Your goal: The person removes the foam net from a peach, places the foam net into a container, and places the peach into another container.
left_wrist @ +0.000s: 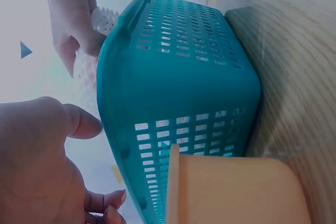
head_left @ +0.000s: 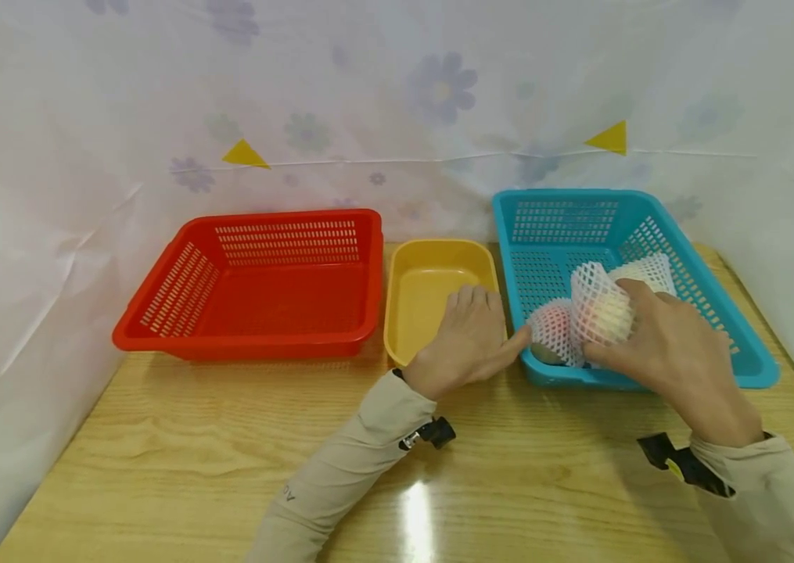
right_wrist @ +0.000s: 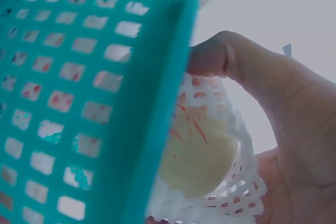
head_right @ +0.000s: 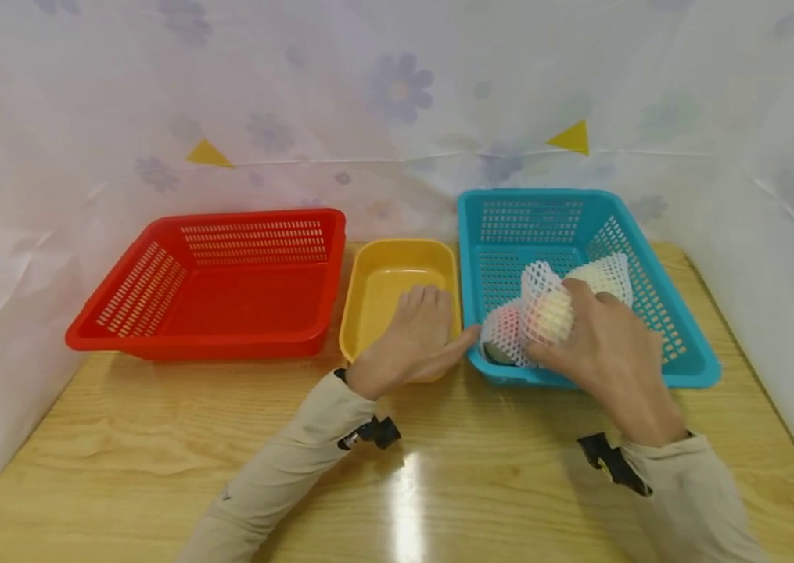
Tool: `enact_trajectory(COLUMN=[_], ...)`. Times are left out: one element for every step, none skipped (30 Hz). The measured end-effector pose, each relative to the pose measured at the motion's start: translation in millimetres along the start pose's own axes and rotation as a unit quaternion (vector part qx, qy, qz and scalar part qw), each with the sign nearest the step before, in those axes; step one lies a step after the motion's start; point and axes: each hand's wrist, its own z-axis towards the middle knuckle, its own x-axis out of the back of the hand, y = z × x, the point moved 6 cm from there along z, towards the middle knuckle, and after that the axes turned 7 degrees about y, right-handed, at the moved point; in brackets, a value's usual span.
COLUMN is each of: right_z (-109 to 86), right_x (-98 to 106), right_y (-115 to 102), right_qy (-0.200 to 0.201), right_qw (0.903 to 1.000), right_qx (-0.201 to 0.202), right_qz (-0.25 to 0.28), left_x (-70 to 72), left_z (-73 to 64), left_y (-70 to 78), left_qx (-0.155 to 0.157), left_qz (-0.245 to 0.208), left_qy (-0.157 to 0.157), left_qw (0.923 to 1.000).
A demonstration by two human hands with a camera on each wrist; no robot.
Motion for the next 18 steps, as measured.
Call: enact_trajectory(right_z=[0.0, 0.0, 0.1, 0.1, 0.0, 0.0, -0.2, -0.4, -0.9, -1.4, -1.9, -2.4, -3.0, -3.6, -4.1, -4.6, -5.1, -5.4], right_x=[1, 2, 3, 4, 6, 7, 8, 9, 10, 11, 11, 12, 13, 13, 14, 14, 15, 15], right_y=[-2, -4, -6, -9, -12, -14, -17, -20, -22, -25, -28, -30, -33, -35, -38, -40, -42, -44], right_qy=[0.002, 0.005, 0.008, 0.011, 0.012, 0.012, 0.013, 0.013, 0.011, 0.011, 0.012, 0.014, 0.017, 0.020, 0.022, 0.026, 0.028, 0.026], right_qw=[1.0000, 0.9999, 0.9999, 0.9998, 0.9997, 0.9996, 0.9996, 0.9995, 0.9996, 0.9995, 0.9994, 0.9993, 0.9990, 0.9987, 0.9984, 0.9980, 0.9975, 0.9974], right_qx=[0.004, 0.009, 0.013, 0.018, 0.022, 0.024, 0.026, 0.028, 0.028, 0.029, 0.032, 0.035, 0.040, 0.045, 0.050, 0.056, 0.061, 0.063], right_qz=[0.001, 0.001, -0.001, -0.001, -0.001, -0.002, -0.001, -0.001, -0.001, 0.002, 0.004, 0.006, 0.009, 0.011, 0.014, 0.017, 0.019, 0.021], left_x=[0.7, 1.2, 1.2, 1.9, 2.8, 4.5, 7.0, 9.5, 12.9, 17.0, 21.2, 25.5, 29.3, 32.4, 35.5, 38.3, 41.0, 43.2], left_z=[-0.4, -0.8, -1.3, -1.7, -1.9, -1.9, -2.0, -2.3, -2.7, -3.2, -4.1, -5.5, -7.0, -8.5, -10.1, -11.6, -13.3, -15.1], left_y=[-1.3, -2.6, -4.5, -6.5, -8.6, -10.7, -12.8, -15.0, -17.2, -19.1, -21.2, -23.5, -25.9, -28.5, -31.1, -33.7, -36.3, -38.8], left_qx=[0.001, 0.001, 0.003, 0.005, 0.005, 0.002, -0.003, -0.006, -0.010, -0.017, -0.023, -0.026, -0.027, -0.024, -0.023, -0.019, -0.014, -0.009], left_qz=[0.002, 0.003, 0.001, -0.002, -0.003, -0.004, -0.003, -0.006, -0.008, -0.005, -0.006, -0.013, -0.025, -0.043, -0.058, -0.077, -0.100, -0.121], left_qy=[0.000, 0.000, -0.003, -0.001, 0.002, 0.011, 0.023, 0.033, 0.047, 0.065, 0.079, 0.091, 0.098, 0.101, 0.105, 0.106, 0.105, 0.103], left_qw=[1.0000, 1.0000, 1.0000, 1.0000, 1.0000, 0.9999, 0.9997, 0.9994, 0.9988, 0.9978, 0.9966, 0.9954, 0.9945, 0.9936, 0.9926, 0.9911, 0.9894, 0.9873])
